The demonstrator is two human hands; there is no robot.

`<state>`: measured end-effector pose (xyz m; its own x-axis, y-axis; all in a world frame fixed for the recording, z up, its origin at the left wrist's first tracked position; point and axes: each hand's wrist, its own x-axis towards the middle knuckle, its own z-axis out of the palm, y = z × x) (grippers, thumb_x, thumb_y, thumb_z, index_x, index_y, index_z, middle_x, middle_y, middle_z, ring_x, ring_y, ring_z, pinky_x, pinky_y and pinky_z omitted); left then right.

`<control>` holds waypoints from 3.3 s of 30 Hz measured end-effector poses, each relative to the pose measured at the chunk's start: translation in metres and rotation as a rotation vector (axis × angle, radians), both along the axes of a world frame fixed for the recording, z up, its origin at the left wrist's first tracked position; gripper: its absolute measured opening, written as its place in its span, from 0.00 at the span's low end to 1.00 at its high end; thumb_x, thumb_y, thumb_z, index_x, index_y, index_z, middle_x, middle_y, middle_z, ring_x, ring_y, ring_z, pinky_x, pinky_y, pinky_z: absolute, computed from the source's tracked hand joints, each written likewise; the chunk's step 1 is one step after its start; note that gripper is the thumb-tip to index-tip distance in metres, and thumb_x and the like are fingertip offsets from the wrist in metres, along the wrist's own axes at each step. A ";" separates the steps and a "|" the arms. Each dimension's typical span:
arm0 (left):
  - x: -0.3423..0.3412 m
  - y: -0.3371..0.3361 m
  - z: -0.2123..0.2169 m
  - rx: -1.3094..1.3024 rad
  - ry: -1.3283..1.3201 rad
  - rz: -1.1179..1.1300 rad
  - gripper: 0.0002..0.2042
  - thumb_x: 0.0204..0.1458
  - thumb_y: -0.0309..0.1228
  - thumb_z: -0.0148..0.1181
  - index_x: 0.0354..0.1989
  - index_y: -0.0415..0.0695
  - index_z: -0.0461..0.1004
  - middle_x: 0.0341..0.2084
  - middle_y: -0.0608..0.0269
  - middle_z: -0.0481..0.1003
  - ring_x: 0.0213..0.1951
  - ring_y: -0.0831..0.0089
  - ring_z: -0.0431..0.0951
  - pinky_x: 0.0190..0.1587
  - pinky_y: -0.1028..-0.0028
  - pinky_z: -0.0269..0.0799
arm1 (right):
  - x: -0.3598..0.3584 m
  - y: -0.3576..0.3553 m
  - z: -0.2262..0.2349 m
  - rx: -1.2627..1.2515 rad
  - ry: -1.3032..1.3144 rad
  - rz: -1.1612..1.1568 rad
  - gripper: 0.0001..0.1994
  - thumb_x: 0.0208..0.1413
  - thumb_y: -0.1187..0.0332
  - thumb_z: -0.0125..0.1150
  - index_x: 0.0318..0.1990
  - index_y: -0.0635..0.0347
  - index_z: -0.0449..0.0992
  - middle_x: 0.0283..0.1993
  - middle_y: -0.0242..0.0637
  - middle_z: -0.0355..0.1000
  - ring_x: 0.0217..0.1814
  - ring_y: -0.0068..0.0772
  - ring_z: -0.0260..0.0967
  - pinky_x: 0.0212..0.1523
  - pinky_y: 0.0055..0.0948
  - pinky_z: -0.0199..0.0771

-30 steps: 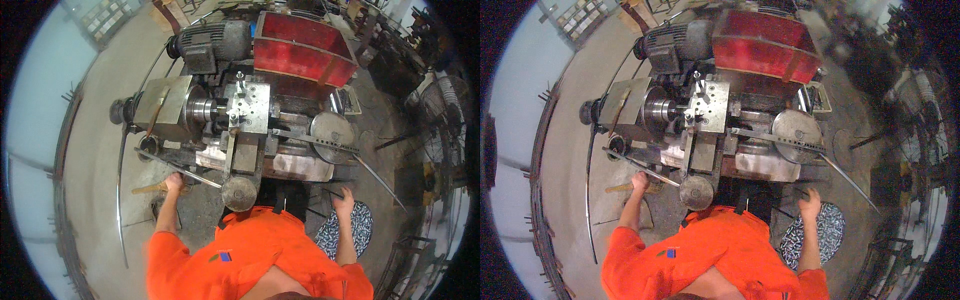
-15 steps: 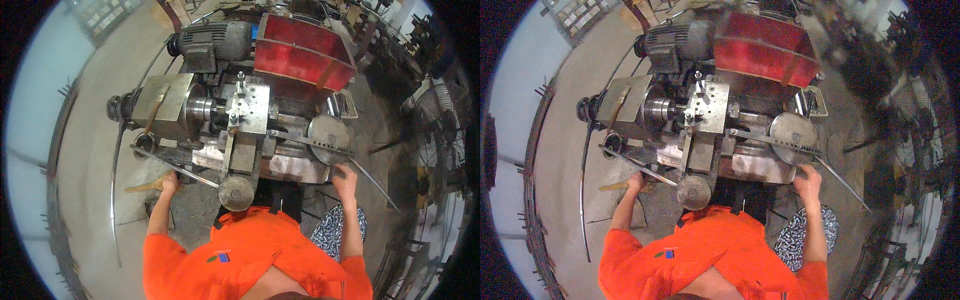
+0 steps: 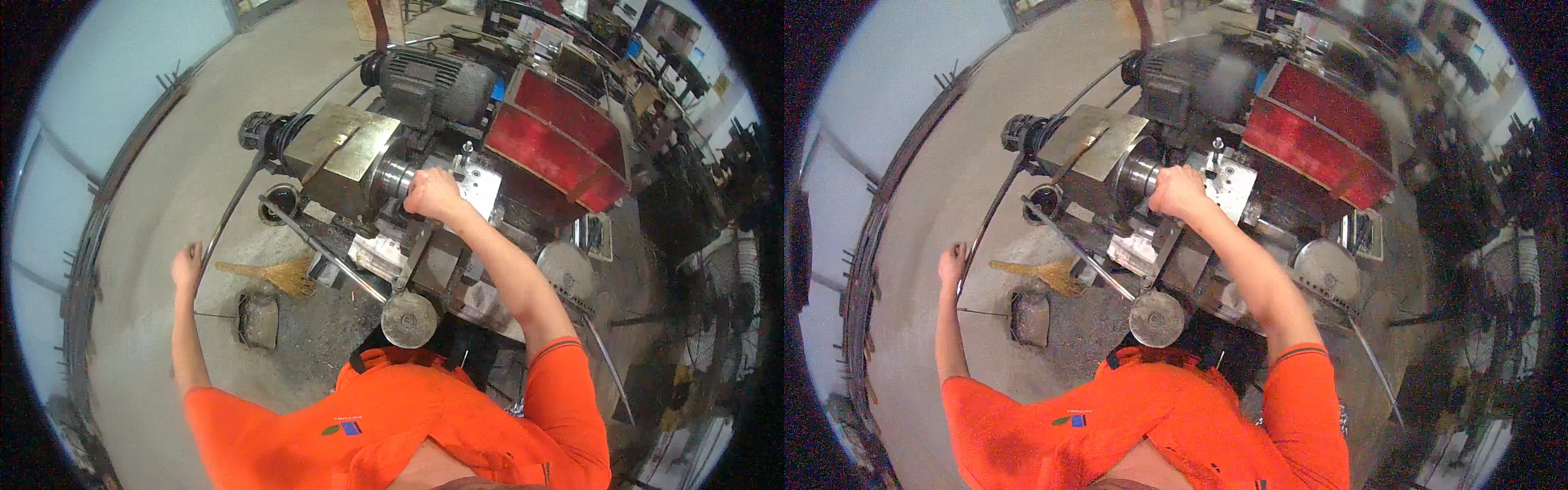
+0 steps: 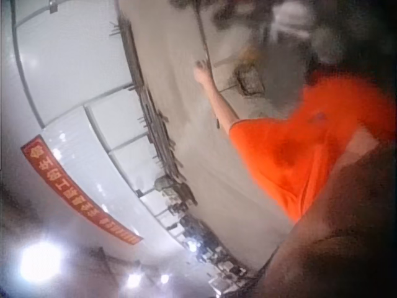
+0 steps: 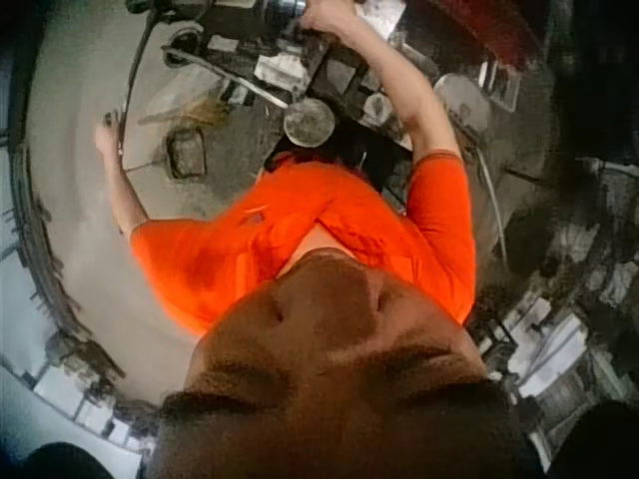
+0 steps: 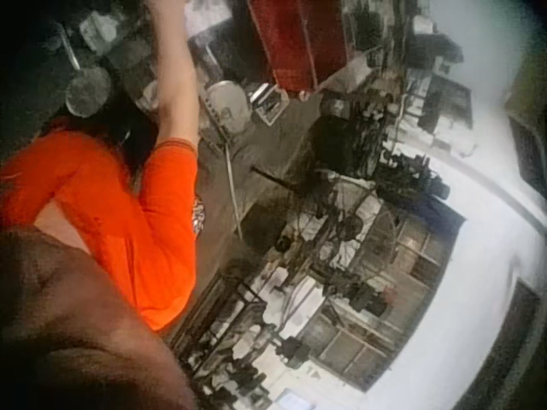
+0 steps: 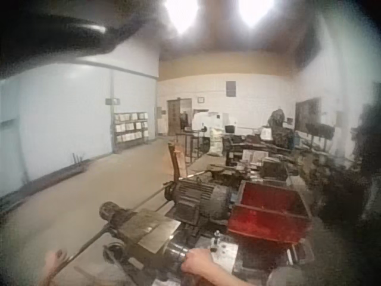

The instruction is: The person operates a metal forming machine, repeatedly inserting small cylindrical metal pieces into the machine's chuck, pulling a lever to activate the forming cycle, and then removing the finished pieces. The finished pieces are placed into a nearby container.

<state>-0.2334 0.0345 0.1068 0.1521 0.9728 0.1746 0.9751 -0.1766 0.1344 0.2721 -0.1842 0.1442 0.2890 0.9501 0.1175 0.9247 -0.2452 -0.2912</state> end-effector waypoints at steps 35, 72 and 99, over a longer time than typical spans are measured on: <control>0.336 -0.250 0.067 -0.278 -0.537 -1.177 0.12 0.51 0.39 0.58 0.28 0.41 0.77 0.17 0.54 0.74 0.21 0.59 0.76 0.23 0.66 0.68 | -0.043 -0.182 0.032 0.497 -0.015 0.301 0.13 0.26 0.70 0.59 0.26 0.62 0.76 0.37 0.42 0.71 0.39 0.42 0.67 0.39 0.36 0.69; 0.291 -0.151 -0.073 -0.441 -0.215 -0.929 0.11 0.52 0.33 0.57 0.35 0.35 0.74 0.22 0.55 0.76 0.23 0.72 0.73 0.29 0.71 0.67 | 0.047 -0.527 -0.007 -0.013 0.299 -1.159 0.13 0.35 0.67 0.58 0.32 0.61 0.78 0.33 0.47 0.74 0.34 0.40 0.72 0.38 0.31 0.71; 0.290 -0.152 -0.075 -0.269 -0.091 -0.814 0.14 0.50 0.35 0.58 0.37 0.35 0.75 0.28 0.49 0.77 0.31 0.63 0.78 0.36 0.68 0.70 | 0.045 -0.633 -0.210 -0.850 0.473 -1.309 0.21 0.44 0.64 0.53 0.47 0.64 0.73 0.53 0.52 0.68 0.57 0.47 0.65 0.57 0.36 0.65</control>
<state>0.0563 -0.1174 0.0318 0.8164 0.5775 -0.0006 0.5425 -0.7666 0.3434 0.3166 -0.8171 -0.0663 0.7608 -0.2185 -0.6111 -0.1602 -0.9757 0.1495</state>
